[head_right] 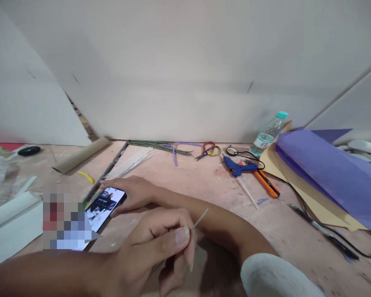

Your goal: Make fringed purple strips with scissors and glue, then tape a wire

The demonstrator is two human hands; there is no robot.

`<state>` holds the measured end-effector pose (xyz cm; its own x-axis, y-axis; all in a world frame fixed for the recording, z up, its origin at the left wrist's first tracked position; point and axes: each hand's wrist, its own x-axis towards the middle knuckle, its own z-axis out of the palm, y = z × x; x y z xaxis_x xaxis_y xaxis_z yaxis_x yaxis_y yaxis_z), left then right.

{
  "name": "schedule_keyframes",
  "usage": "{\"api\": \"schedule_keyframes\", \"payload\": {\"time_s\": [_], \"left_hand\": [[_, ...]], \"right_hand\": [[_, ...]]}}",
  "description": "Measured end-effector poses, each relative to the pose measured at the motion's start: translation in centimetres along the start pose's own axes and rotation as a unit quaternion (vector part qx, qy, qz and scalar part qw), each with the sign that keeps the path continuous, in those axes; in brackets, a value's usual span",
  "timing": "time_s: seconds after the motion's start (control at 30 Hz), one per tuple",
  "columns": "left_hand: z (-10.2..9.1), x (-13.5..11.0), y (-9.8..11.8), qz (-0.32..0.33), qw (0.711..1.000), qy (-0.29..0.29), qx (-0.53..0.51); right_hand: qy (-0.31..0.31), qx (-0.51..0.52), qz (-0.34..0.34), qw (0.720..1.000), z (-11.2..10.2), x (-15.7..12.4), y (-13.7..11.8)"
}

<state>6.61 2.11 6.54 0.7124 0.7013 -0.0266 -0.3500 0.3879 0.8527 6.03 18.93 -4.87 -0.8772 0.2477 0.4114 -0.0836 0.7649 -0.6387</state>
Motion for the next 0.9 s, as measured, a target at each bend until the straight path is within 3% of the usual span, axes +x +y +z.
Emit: {"api": "schedule_keyframes", "payload": {"time_s": [0.17,0.33,0.5,0.63,0.9], "left_hand": [[-0.16,0.45,0.08,0.004,0.998,-0.058,-0.029],[-0.33,0.38,0.13,0.004,0.998,-0.059,-0.019],[-0.07,0.13,-0.02,0.0,1.0,-0.001,-0.002],[0.01,0.3,0.26,0.002,0.999,-0.041,-0.023],[0.01,0.23,0.29,0.006,0.998,-0.053,-0.022]], "right_hand": [[0.009,0.003,0.009,1.0,0.04,-0.1,-0.05],[0.007,0.006,0.013,1.0,-0.29,-0.06,-0.47],[0.006,0.004,0.017,1.0,-0.39,-0.05,-0.75],[0.003,-0.004,0.023,1.0,-0.38,-0.06,-0.83],[0.01,-0.008,0.023,1.0,-0.36,-0.07,-0.53]]}}
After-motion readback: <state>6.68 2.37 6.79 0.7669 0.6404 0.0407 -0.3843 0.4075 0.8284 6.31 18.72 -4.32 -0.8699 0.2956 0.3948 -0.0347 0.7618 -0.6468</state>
